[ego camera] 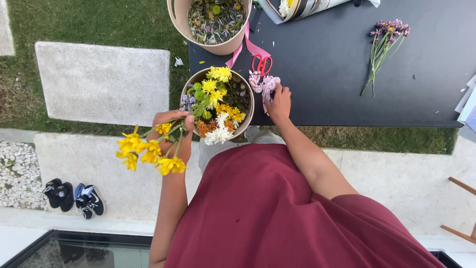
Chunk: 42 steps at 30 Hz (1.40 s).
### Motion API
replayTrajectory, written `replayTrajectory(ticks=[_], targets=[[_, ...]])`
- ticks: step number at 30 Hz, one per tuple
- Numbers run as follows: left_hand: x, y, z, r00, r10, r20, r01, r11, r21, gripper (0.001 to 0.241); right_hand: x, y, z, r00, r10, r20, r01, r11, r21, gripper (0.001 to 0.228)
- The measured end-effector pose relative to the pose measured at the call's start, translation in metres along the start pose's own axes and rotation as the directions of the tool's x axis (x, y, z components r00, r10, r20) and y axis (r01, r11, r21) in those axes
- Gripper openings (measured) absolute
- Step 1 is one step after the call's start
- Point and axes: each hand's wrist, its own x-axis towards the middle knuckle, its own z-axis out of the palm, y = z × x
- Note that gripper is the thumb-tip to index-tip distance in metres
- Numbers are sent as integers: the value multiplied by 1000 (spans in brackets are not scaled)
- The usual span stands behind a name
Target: The person trims flower stems using shears and places the trimmed flowers into a cylindrical container to create an arrangement.
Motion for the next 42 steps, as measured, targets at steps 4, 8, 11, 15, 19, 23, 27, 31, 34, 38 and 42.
replayTrajectory(ticks=[4,8,11,15,19,23,27,31,34,38,42], targets=[[6,-12,-6,999,-34,-9,34,999,13,19,17,3,40,978,-66,-198,145,897,417,25],[15,-18,-7,999,26,39,-26,1000,-6,14,0,-33,12,962,-272,30,204,785,585,34],[25,-26,-4,987,160,-13,-160,985,-69,21,-3,-22,9,972,-133,-192,193,921,340,49],[27,-37,-8,992,109,62,-97,980,-172,15,-9,-8,18,965,249,87,-248,969,-19,114],[25,-52,-11,970,-17,242,85,958,-274,15,-11,-19,18,968,228,110,-189,941,-280,110],[30,-62,-11,953,-26,302,119,949,-292,15,-11,-23,18,970,233,75,-200,933,-299,77],[37,-67,-6,953,-1,304,96,949,-300,17,-2,-22,10,901,392,184,-386,920,-68,79],[42,-70,1,953,-4,303,119,925,-361,19,9,16,27,834,491,252,-520,852,61,83],[46,-77,-2,943,31,331,58,964,-258,19,6,30,29,854,458,245,-511,827,236,34],[50,-66,-2,922,2,388,118,952,-284,16,-8,36,6,845,505,178,-535,798,278,26],[53,-61,-2,920,-8,392,119,958,-259,16,-15,43,-15,903,369,219,-429,770,472,27]])
